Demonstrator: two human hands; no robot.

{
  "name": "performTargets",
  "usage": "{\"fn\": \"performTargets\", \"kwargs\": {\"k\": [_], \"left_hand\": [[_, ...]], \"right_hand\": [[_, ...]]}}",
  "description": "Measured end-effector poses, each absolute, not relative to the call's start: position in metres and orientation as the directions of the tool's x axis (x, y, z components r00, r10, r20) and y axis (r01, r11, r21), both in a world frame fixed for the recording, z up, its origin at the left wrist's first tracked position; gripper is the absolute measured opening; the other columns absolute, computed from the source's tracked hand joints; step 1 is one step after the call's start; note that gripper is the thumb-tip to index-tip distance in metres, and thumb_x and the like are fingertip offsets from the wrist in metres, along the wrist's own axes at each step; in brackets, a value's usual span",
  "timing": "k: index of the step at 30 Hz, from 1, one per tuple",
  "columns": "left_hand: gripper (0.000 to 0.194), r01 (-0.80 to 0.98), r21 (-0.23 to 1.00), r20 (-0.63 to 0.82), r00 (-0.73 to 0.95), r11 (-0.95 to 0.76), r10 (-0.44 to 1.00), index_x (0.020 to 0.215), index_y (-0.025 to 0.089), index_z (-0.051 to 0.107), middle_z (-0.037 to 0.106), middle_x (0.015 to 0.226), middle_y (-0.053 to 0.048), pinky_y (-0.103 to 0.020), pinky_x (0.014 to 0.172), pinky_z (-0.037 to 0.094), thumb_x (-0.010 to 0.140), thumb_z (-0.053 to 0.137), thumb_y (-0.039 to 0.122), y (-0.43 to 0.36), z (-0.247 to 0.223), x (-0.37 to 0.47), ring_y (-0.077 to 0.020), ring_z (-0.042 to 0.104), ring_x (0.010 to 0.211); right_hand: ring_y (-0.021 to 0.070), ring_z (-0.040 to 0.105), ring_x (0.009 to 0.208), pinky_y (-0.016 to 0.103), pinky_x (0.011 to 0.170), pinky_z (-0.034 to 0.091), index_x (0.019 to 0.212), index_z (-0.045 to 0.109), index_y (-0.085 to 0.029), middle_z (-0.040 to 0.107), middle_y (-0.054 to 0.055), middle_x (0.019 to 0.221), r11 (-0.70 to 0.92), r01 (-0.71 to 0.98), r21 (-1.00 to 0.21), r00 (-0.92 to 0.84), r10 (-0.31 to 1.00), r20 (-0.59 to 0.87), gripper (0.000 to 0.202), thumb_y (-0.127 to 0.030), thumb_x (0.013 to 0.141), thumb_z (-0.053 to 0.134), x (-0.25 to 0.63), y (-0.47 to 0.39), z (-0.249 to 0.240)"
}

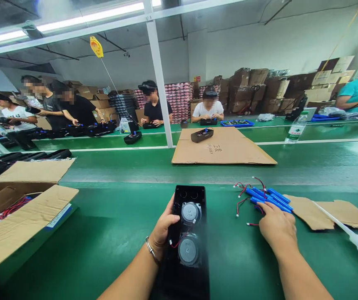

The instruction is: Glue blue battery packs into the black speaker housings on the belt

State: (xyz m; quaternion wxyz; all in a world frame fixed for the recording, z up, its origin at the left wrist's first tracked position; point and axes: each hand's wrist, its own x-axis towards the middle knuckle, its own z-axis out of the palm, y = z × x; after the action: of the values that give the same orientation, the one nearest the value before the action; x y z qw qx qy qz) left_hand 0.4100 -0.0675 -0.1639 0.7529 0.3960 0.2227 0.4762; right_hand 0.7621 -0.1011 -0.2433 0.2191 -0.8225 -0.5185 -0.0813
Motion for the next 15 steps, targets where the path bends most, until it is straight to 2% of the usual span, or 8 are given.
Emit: {"fn": "performTargets", "kwargs": {"k": [3,6,9,15], "left_hand": [[0.095,-0.543,0.819,0.090,0.441,0.186,0.893,0.142,0.022,0.025,0.042,0.140,-0.004,-0.039,0.105,0.033,0.055,0.062,0.018,-0.068,-0.164,0.410,-0.0307,0.033,0.130],[0.097,-0.553,0.809,0.094,0.458,0.201,0.884,0.143,0.020,0.022,0.044,0.138,-0.006,-0.041,0.105,0.033,0.056,0.063,0.019,-0.070,-0.162,0.410,-0.0314,0.033,0.130],[0.100,-0.558,0.799,0.076,0.462,0.223,0.883,0.144,0.020,0.018,0.045,0.137,-0.008,-0.042,0.103,0.035,0.055,0.063,0.019,-0.071,-0.159,0.411,-0.0324,0.036,0.127],[0.098,-0.554,0.797,0.032,0.436,0.240,0.899,0.144,0.018,0.017,0.051,0.130,-0.010,-0.039,0.092,0.043,0.056,0.061,0.017,-0.070,-0.160,0.413,-0.0301,0.052,0.111]], "right_hand": [[0.0373,0.055,0.087,0.048,0.062,0.047,0.110,0.065,-0.022,0.055,0.016,0.113,-0.481,0.825,-0.297,0.560,0.770,0.307,0.048,-0.025,0.067,0.044,0.761,-0.104,-0.239],[0.0381,0.055,0.086,0.048,0.062,0.047,0.109,0.066,-0.021,0.055,0.018,0.107,-0.520,0.797,-0.308,0.598,0.752,0.278,0.045,-0.036,0.071,0.046,0.757,-0.105,-0.233],[0.0401,0.052,0.092,0.050,0.068,0.046,0.103,0.067,-0.020,0.054,0.018,0.109,-0.515,0.799,-0.309,0.593,0.760,0.267,0.043,-0.044,0.072,0.047,0.752,-0.106,-0.229],[0.0373,0.055,0.083,0.052,0.069,0.044,0.097,0.064,-0.016,0.061,0.018,0.093,-0.451,0.818,-0.356,0.544,0.807,0.228,0.038,-0.040,0.076,0.043,0.743,-0.107,-0.221]]}}
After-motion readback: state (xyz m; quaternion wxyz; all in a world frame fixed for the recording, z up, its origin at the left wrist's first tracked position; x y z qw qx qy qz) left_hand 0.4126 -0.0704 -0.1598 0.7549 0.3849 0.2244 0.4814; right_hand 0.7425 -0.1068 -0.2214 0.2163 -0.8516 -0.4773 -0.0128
